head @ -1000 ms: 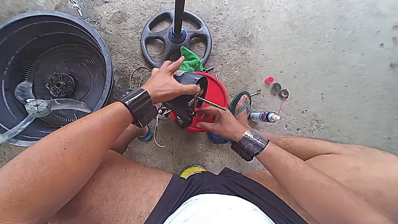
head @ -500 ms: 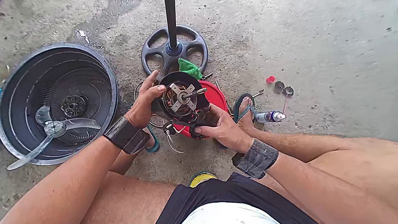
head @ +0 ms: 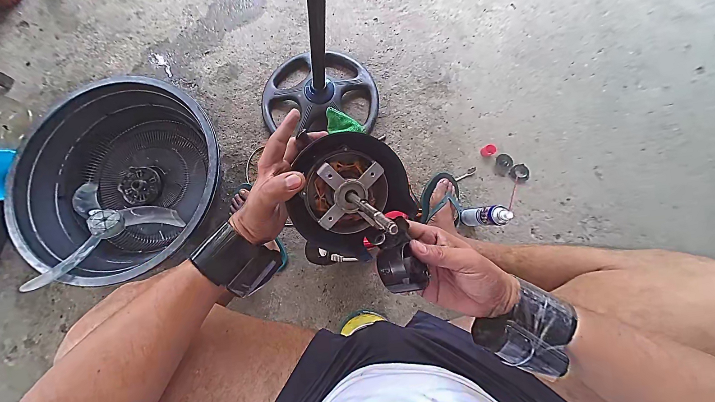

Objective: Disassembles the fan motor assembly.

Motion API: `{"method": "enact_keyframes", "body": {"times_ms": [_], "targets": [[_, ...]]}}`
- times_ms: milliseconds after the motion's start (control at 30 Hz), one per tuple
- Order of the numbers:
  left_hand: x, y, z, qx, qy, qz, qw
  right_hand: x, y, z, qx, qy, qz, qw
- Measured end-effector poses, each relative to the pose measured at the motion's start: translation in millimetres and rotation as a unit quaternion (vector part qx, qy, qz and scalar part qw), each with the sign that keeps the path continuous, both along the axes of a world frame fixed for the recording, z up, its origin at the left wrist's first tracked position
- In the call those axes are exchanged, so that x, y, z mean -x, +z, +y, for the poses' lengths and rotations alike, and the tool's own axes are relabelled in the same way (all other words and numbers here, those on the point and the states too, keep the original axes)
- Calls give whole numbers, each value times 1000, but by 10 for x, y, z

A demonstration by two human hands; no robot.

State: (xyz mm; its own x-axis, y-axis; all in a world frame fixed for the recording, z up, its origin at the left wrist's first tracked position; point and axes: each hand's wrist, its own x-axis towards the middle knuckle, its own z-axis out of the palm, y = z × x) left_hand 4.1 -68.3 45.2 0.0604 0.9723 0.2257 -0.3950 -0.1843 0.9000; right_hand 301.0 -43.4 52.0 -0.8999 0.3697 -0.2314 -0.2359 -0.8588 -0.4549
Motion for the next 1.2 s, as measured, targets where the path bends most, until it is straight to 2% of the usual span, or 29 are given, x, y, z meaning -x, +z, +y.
{"method": "enact_keyframes", "body": {"times_ms": [67,200,233,300,333,367,433,500,533,600,667,700,800,967,1200], "targets": [[-17,-21,-3,7,1,-23,1000,-3,-34,5,33,-4,25,999],[-33,-13,18,30,30,-24,999,55,-70,-26,88,-28,-8,996],[-33,-19,14,29,40,-8,999,61,-77,-16,63,-41,-30,997],[-16,-26,8,36,49,20,998,53,-97,26,-99,-79,-100,987],[-12,-25,4,45,53,34,997,57,-101,44,-229,-107,-158,955],[-17,-23,-1,58,57,42,996,60,-121,65,-368,-143,-218,893],[-51,-28,-11,91,63,54,992,22,-155,131,-598,-209,-280,721],[-99,-57,-3,120,64,79,988,11,-34,222,-722,-222,-290,587],[-136,-66,1,137,65,95,984,42,63,257,-754,-211,-299,545],[-211,-62,6,169,57,108,978,136,229,312,-776,-171,-332,508],[-291,-20,26,205,62,124,969,214,320,338,-788,-142,-353,484],[-323,-1,38,220,65,128,965,242,327,342,-789,-128,-355,485],[-367,31,70,242,66,139,958,297,283,377,-769,-89,-358,523],[-350,-27,90,214,56,155,963,373,291,419,-781,-133,-323,517],[-322,-63,88,173,57,160,970,403,323,329,-809,-143,-302,484]]}}
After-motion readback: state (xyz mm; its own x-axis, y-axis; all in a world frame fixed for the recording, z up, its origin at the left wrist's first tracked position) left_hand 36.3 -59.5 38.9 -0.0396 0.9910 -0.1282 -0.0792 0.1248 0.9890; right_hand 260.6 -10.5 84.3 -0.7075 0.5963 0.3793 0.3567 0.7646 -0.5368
